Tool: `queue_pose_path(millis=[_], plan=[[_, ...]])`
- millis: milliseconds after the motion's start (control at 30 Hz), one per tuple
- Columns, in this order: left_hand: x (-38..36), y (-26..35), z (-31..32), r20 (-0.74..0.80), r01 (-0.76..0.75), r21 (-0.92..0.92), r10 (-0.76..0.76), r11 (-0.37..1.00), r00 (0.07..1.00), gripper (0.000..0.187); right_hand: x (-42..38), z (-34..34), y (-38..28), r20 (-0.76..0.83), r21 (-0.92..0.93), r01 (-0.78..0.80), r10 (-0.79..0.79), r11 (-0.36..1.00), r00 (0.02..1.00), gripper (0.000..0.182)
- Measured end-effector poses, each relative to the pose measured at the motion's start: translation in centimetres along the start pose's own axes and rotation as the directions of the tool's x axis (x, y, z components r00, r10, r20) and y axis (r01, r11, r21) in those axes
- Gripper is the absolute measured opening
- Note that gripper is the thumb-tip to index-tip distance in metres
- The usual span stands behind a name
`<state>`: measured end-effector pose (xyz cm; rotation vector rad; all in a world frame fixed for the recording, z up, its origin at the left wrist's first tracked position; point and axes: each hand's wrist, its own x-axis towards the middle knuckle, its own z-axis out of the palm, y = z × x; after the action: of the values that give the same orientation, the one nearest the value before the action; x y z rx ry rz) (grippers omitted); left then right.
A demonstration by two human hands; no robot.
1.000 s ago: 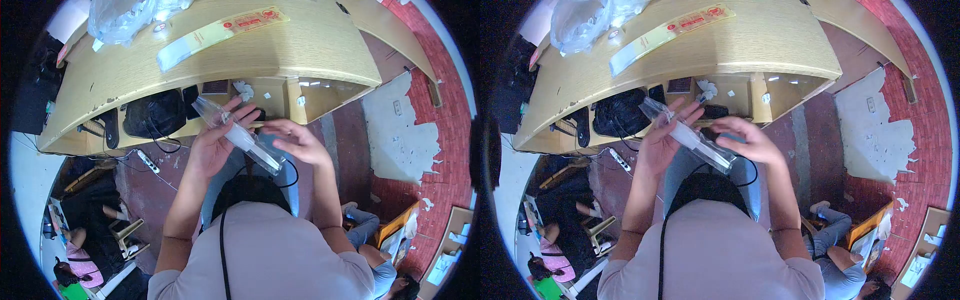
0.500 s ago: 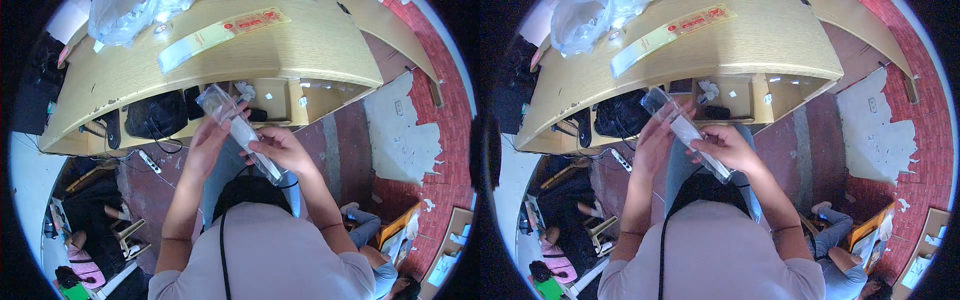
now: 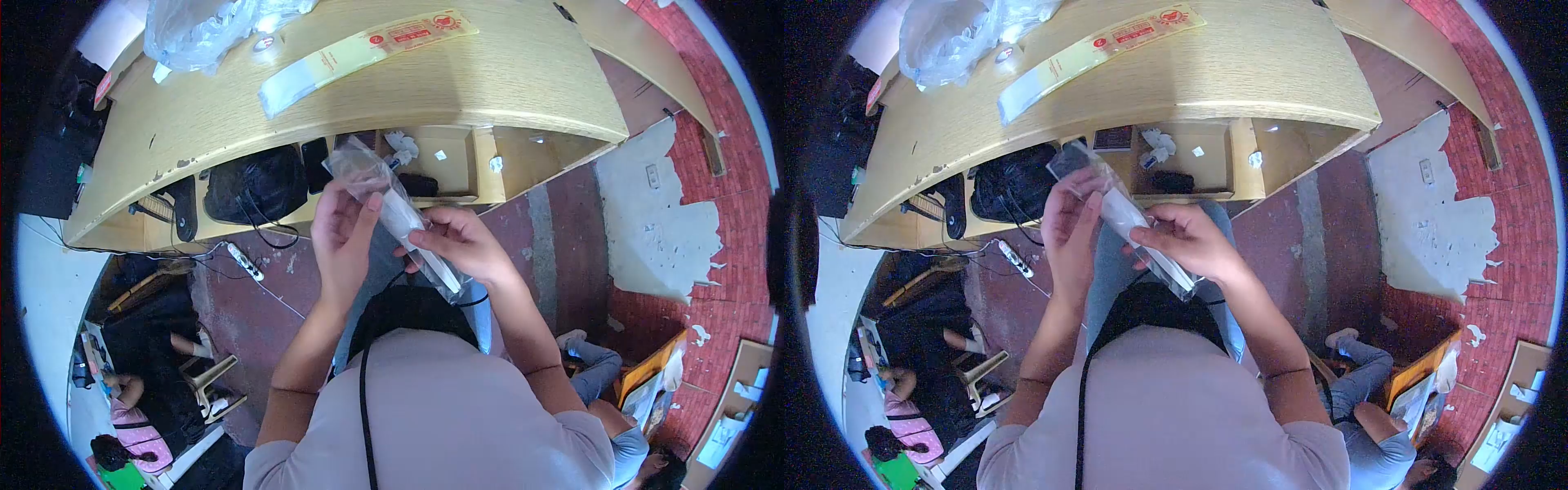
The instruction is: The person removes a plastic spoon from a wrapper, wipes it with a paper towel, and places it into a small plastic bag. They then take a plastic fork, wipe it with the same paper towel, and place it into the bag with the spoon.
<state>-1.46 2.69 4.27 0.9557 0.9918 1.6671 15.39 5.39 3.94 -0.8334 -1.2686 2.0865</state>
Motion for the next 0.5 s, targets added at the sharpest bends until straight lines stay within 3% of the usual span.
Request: queue_pose_path(millis=[33,100,200,433,500], plan=[[0.04,0.12,0.18,-0.001,0.000,0.000,0.000,1.000,1.000,0.023,0.02,-0.02,0.14,0.000,0.000,-0.001,0.001,1.000,1.000,0.021],[0.14,0.25,0.42,-0.019,0.170,-0.146,-0.175,0.975,0.984,0.027,0.06,-0.09,0.53,-0.013,0.001,0.032,-0.032,0.999,0.999,0.022],[0.02,-0.20,-0.12,0.074,0.217,-0.059,-0.212,0.974,0.974,0.029,-0.06,0.35,0.17,-0.049,-0.020,0.060,-0.061,0.998,0.997,0.021],[0.08,-0.44,-0.23,0.033,0.223,-0.029,-0.222,0.974,0.974,0.026,0.00,0.04,0.76,-0.030,-0.072,0.068,-0.070,0.995,0.997,0.019],[0.08,-0.38,-0.42,0.001,0.308,-0.079,-0.309,0.948,0.951,0.025,0.04,0.08,0.88,-0.034,-0.068,0.076,-0.078,0.995,0.996,0.019]])
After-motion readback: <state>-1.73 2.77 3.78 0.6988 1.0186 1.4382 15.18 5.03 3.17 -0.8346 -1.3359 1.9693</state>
